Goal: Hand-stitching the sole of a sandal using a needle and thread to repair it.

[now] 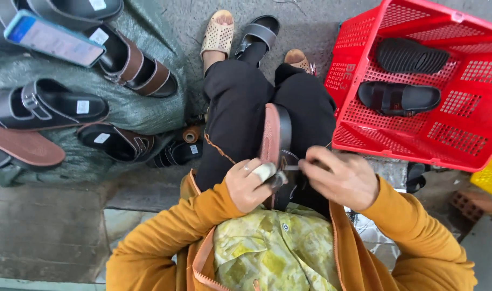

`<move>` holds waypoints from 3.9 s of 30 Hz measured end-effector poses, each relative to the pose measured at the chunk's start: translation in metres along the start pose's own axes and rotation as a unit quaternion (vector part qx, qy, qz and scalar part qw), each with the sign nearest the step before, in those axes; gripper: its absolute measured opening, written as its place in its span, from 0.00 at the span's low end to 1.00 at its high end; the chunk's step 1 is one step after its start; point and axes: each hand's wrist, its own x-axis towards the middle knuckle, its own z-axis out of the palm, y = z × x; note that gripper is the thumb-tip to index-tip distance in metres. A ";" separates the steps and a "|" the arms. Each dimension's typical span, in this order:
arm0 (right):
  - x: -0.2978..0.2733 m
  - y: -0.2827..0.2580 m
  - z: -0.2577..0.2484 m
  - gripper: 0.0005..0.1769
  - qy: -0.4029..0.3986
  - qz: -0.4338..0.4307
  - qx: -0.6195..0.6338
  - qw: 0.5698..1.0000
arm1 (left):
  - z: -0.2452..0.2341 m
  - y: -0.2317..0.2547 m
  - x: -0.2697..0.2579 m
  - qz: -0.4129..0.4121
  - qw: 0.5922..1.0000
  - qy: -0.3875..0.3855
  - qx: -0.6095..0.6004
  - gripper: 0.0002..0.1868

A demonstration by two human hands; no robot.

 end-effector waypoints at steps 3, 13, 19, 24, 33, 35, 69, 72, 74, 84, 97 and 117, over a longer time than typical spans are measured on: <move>-0.045 0.039 0.008 0.17 0.163 0.078 0.299 0.937 | -0.007 -0.002 -0.003 -0.030 0.999 -0.014 -0.022 0.05; -0.012 0.026 -0.008 0.31 0.036 0.027 0.157 0.987 | 0.001 -0.015 -0.016 -0.213 0.950 -0.131 0.185 0.41; 0.001 0.007 0.017 0.11 0.032 0.129 0.364 0.922 | -0.012 -0.037 -0.001 -0.336 0.872 -0.053 -0.352 0.09; 0.012 0.006 0.006 0.10 0.045 0.179 0.487 0.854 | -0.032 -0.050 0.073 -0.426 0.727 0.006 -0.539 0.13; 0.021 0.015 0.026 0.10 0.048 0.111 0.299 0.946 | -0.038 -0.140 0.080 -0.353 0.852 0.065 -0.381 0.23; 0.016 0.012 0.023 0.15 0.032 0.098 0.181 0.978 | -0.064 -0.135 0.078 -0.195 0.977 -0.030 -0.087 0.20; -0.017 0.029 -0.018 0.24 -0.118 0.035 -0.097 0.988 | 0.023 -0.028 0.011 -0.200 0.976 0.037 -0.076 0.11; -0.006 0.018 -0.028 0.19 -0.118 0.030 -0.050 0.991 | 0.014 -0.019 0.017 -0.125 0.992 -0.024 -0.011 0.08; 0.003 0.014 -0.016 0.15 -0.051 0.010 0.057 0.997 | 0.014 -0.020 0.015 -0.080 0.996 0.007 0.026 0.09; -0.018 0.038 -0.006 0.13 0.107 0.057 0.073 0.990 | 0.006 -0.004 0.000 -0.174 0.982 0.065 -0.041 0.09; 0.037 -0.006 0.002 0.07 0.053 -0.020 -0.077 0.995 | 0.008 -0.013 -0.023 -0.171 0.982 0.083 0.017 0.08; 0.005 0.025 0.005 0.31 0.061 0.292 0.388 0.872 | -0.014 -0.042 -0.021 -0.241 0.960 -0.136 -0.028 0.20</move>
